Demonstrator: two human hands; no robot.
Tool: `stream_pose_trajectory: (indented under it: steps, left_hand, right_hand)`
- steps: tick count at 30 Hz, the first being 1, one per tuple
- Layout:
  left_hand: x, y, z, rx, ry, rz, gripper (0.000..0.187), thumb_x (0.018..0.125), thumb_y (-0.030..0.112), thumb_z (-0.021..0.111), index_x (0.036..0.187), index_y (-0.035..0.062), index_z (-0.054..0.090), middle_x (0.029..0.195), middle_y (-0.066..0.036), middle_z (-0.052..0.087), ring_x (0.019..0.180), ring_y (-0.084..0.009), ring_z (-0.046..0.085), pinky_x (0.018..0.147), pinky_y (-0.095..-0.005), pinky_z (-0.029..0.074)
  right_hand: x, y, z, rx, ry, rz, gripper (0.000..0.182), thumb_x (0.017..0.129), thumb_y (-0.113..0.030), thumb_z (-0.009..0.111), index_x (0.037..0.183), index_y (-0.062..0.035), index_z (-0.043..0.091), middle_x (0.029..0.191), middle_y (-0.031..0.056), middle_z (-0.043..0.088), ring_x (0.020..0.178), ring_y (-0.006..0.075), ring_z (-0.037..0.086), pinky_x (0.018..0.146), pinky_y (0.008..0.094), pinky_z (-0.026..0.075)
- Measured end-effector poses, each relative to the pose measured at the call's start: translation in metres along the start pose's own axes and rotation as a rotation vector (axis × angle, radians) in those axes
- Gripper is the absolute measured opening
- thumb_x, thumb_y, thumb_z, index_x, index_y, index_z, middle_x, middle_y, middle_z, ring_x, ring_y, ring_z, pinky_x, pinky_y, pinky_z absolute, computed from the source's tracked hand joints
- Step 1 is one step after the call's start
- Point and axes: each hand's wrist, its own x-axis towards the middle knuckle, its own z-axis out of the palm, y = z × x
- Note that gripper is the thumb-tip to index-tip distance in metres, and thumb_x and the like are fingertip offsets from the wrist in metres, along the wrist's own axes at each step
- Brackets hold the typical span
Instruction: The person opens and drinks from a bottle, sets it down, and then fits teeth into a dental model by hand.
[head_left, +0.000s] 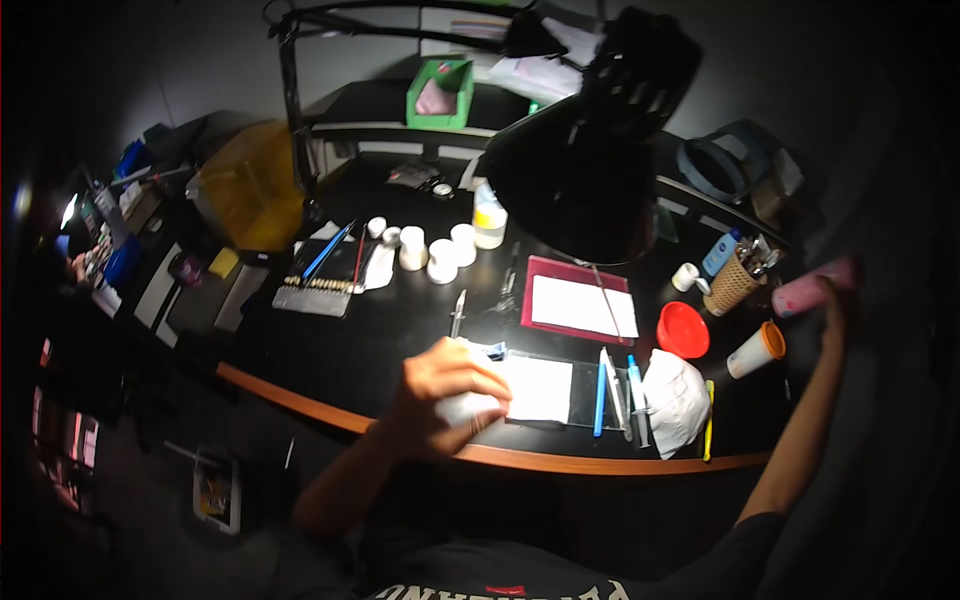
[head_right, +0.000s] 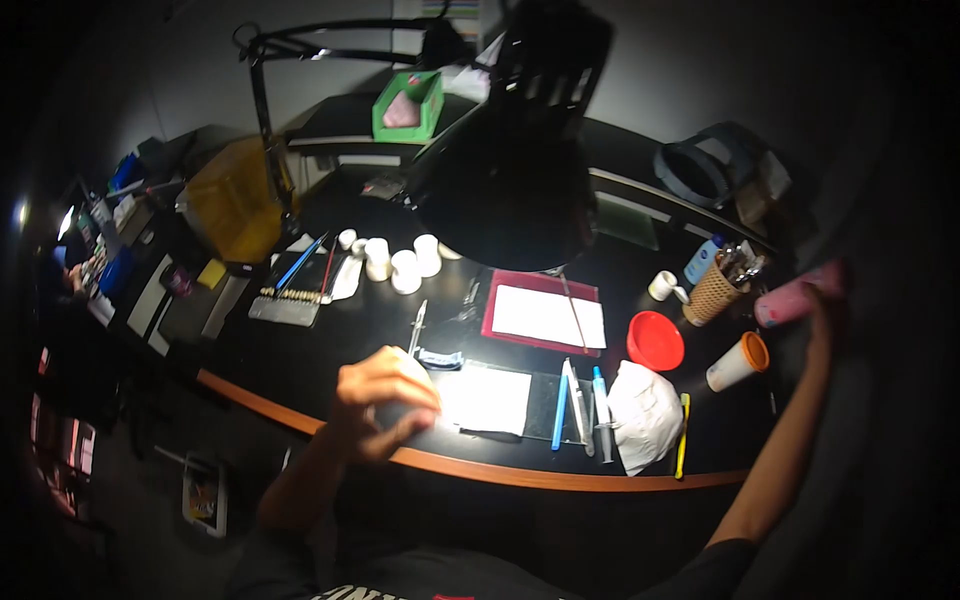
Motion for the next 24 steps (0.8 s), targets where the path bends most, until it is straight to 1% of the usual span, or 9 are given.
stream_pose_trajectory:
  steps: [2,3,6,10,14,17,19,22,24]
  left_hand:
    - [0.015,0.07,-0.008,-0.357,-0.057,-0.002,0.008,0.093,0.009,0.086,0.096,0.0063,0.08,0.098,-0.007,0.082,0.097,-0.0226,0.077,0.085,-0.0363,0.058]
    - [0.016,0.085,-0.006,-0.499,-0.031,0.042,0.01,0.096,0.013,0.084,0.099,0.0049,0.08,0.098,-0.009,0.081,0.096,-0.0237,0.077,0.083,-0.0371,0.057]
    - [0.003,0.118,0.02,-0.854,0.127,0.271,0.035,0.106,0.034,0.073,0.111,-0.0005,0.079,0.1,-0.015,0.079,0.091,-0.0294,0.076,0.077,-0.0396,0.053]
    - [-0.01,0.128,0.021,-1.093,0.174,0.333,0.036,0.111,0.032,0.068,0.092,0.0025,0.074,0.088,-0.011,0.074,0.076,-0.0258,0.069,0.069,-0.0411,0.047]
    - [-0.016,0.112,-0.002,-1.087,-0.178,0.334,0.026,0.111,0.018,0.062,0.091,0.0032,0.07,0.083,-0.008,0.067,0.07,-0.0256,0.063,0.066,-0.0427,0.041]
    - [-0.033,0.119,-0.001,-1.056,-0.437,0.399,0.02,0.107,0.011,0.055,0.096,0.0023,0.07,0.085,-0.01,0.061,0.073,-0.0295,0.058,0.07,-0.0455,0.041]
    - [-0.041,0.119,-0.01,-1.004,-0.534,0.406,0.017,0.104,0.011,0.059,0.097,0.0019,0.071,0.091,-0.012,0.067,0.08,-0.0292,0.066,0.072,-0.0467,0.044]
    - [-0.039,0.117,-0.011,-0.525,-0.098,0.257,0.029,0.089,0.024,0.083,0.105,0.0012,0.076,0.116,-0.023,0.076,0.103,-0.0341,0.075,0.085,-0.0468,0.052]
    - [-0.044,0.109,-0.009,-0.365,-0.211,0.206,0.038,0.085,0.028,0.089,0.113,0.0051,0.079,0.132,-0.023,0.072,0.111,-0.0369,0.073,0.087,-0.05,0.055]
  right_hand:
    - [0.078,0.081,-0.064,-0.234,-0.249,-0.449,0.037,0.106,-0.025,0.067,0.135,-0.0027,0.076,0.129,0.0137,0.078,0.117,0.0261,0.074,0.109,0.0399,0.054]
    - [0.101,0.107,-0.098,-0.551,-0.103,-0.874,0.036,0.111,-0.019,0.057,0.139,-0.0055,0.075,0.137,0.0145,0.076,0.126,0.028,0.072,0.114,0.0418,0.052]
    - [-0.024,-0.043,-0.118,0.184,0.234,-0.622,0.058,0.103,-0.016,0.072,0.157,-0.0004,0.057,0.163,0.0176,0.056,0.15,0.0297,0.053,0.124,0.0467,0.044]
    - [-0.156,-0.147,-0.104,0.454,0.316,-0.421,0.056,0.1,-0.02,0.076,0.15,-0.0004,0.06,0.15,0.0183,0.061,0.137,0.0303,0.06,0.114,0.0463,0.05]
    - [-0.286,-0.223,-0.065,0.796,-0.223,-0.346,0.055,0.096,-0.023,0.081,0.143,-0.0004,0.063,0.137,0.0191,0.067,0.123,0.0309,0.067,0.103,0.0459,0.056]
    - [-0.37,-0.283,-0.034,1.253,-0.943,-0.341,0.055,0.094,-0.026,0.085,0.138,-0.0005,0.065,0.127,0.0196,0.071,0.112,0.0314,0.072,0.095,0.0456,0.061]
    - [-0.406,-0.311,-0.015,1.446,-1.357,-0.274,0.055,0.092,-0.028,0.087,0.135,-0.0005,0.066,0.12,0.02,0.073,0.105,0.0317,0.075,0.09,0.0454,0.063]
    - [-0.449,-0.337,0.005,1.608,-1.686,-0.145,0.055,0.09,-0.03,0.09,0.13,-0.0005,0.068,0.11,0.0205,0.077,0.095,0.0322,0.08,0.082,0.0451,0.068]
    - [-0.472,-0.352,0.017,1.584,-1.737,-0.092,0.052,0.089,-0.03,0.091,0.127,-0.0008,0.069,0.106,0.0201,0.078,0.092,0.0309,0.081,0.08,0.0444,0.069]
